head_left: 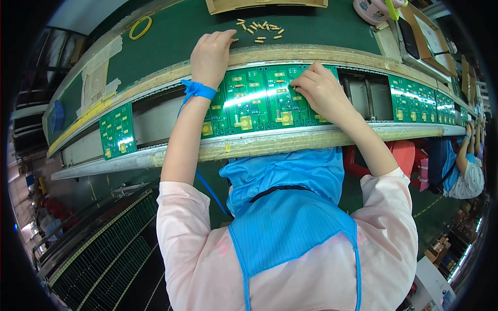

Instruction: The person inserts small cylindrical electronic components into green printed circuit boards arranged on a workbench. They pick up the components from a pile and place them into specific holes on the boards, occasionally lifting a board to inspect it before continuing the insertion process.

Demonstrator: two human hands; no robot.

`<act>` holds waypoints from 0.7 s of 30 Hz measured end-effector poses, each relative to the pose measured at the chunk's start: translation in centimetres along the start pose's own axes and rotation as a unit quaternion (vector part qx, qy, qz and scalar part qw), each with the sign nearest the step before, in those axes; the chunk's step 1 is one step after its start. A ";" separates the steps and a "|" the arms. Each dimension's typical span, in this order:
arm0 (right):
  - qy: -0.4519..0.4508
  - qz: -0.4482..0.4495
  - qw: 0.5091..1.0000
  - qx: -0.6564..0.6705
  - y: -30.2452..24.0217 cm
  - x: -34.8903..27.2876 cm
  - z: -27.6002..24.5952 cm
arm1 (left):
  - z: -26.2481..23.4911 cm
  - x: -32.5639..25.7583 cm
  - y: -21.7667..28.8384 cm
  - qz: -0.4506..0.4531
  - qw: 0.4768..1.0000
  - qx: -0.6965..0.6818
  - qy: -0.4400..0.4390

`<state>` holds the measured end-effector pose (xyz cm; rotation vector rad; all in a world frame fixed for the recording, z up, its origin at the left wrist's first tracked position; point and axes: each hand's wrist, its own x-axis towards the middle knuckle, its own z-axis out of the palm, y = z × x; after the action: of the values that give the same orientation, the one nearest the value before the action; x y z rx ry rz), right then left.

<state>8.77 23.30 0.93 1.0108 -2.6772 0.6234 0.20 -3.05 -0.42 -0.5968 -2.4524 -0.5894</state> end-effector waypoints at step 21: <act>-0.282 0.198 0.938 0.046 0.3 6.3 -3.4 | -3.6 -6.8 3.6 -0.001 0.979 -0.183 -0.090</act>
<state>4.09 21.44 6.02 0.7544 -3.4408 0.6013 8.61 -3.94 -0.71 -0.8225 -2.5277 -1.0411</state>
